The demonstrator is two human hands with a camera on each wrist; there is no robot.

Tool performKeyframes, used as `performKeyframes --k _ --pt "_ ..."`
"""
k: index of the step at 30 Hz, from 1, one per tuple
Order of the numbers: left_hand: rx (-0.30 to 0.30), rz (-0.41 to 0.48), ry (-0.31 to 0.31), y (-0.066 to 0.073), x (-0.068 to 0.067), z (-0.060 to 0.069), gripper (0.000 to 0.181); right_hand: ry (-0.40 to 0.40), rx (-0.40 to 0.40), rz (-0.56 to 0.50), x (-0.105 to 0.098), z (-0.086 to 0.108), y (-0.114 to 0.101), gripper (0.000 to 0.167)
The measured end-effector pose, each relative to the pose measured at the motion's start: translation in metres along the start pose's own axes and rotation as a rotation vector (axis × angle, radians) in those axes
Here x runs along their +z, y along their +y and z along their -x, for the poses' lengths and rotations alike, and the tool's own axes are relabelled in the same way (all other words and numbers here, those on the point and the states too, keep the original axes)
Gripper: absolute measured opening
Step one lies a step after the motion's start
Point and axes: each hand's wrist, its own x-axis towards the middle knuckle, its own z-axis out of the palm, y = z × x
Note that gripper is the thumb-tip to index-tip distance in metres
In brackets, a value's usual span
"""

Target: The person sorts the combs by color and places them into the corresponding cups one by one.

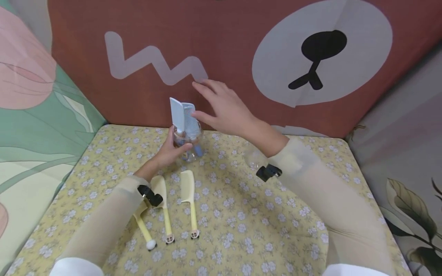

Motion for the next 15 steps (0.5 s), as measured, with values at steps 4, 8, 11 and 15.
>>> performKeyframes --k 4,8,11,15 --pt "-0.019 0.01 -0.005 0.0 -0.001 -0.001 0.086 -0.063 0.053 0.029 -0.008 0.028 0.012 0.08" --pt "-0.02 0.001 0.002 0.0 -0.001 -0.001 0.086 -0.074 0.113 -0.021 -0.012 0.059 0.029 0.082" --pt "-0.007 -0.001 0.003 -0.001 0.001 0.0 0.086 -0.043 0.149 -0.085 -0.014 0.083 0.044 0.083" --pt "0.006 0.002 0.002 -0.003 0.001 0.0 0.085 0.012 0.196 -0.22 -0.012 0.111 0.065 0.084"
